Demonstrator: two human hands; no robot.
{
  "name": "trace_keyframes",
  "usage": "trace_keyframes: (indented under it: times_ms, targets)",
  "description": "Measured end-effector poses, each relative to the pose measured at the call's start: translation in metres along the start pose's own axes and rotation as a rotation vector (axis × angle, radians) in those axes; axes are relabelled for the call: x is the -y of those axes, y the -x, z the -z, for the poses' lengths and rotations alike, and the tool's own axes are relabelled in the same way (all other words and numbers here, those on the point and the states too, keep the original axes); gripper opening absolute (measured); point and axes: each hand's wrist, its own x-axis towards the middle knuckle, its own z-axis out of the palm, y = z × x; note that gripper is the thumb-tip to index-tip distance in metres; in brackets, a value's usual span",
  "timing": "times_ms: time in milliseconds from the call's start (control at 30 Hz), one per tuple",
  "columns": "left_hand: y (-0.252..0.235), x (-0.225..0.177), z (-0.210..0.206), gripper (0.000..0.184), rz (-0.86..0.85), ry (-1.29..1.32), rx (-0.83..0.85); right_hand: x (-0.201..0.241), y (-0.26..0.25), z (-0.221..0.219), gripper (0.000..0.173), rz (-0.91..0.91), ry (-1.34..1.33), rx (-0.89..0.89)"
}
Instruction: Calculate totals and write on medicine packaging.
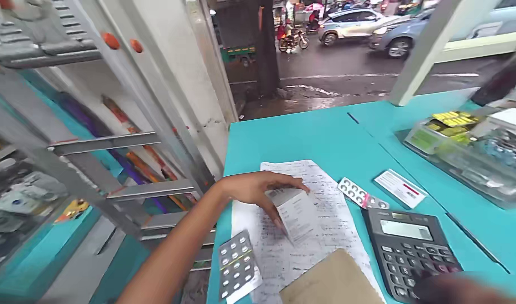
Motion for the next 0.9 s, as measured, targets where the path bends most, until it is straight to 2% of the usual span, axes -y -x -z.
trace_keyframes:
  times_ms: [100,200,433,667,767,900]
  targets:
    - [0.000,0.004,0.000,0.080,0.041,-0.035,-0.006,0.000,0.004,0.005,0.013,-0.025,0.074,-0.005]
    - [-0.001,0.013,0.002,0.085,0.013,-0.034,0.005,0.001,0.002,0.007,0.011,-0.002,0.167,-0.006]
    - [-0.001,0.018,0.002,0.083,-0.003,0.047,0.032,0.010,-0.001,0.007,0.009,0.029,0.327,0.057]
    - [-0.001,0.019,0.000,0.081,-0.006,0.042,0.026,0.010,-0.012,0.010,0.011,0.053,0.437,0.206]
    - [-0.001,0.018,-0.001,0.080,-0.012,0.030,0.036,0.006,-0.015,0.009,0.018,0.062,0.490,0.273]
    - [-0.003,0.015,-0.003,0.081,-0.019,0.008,0.039,0.015,-0.015,0.013,0.015,0.031,0.459,0.196]
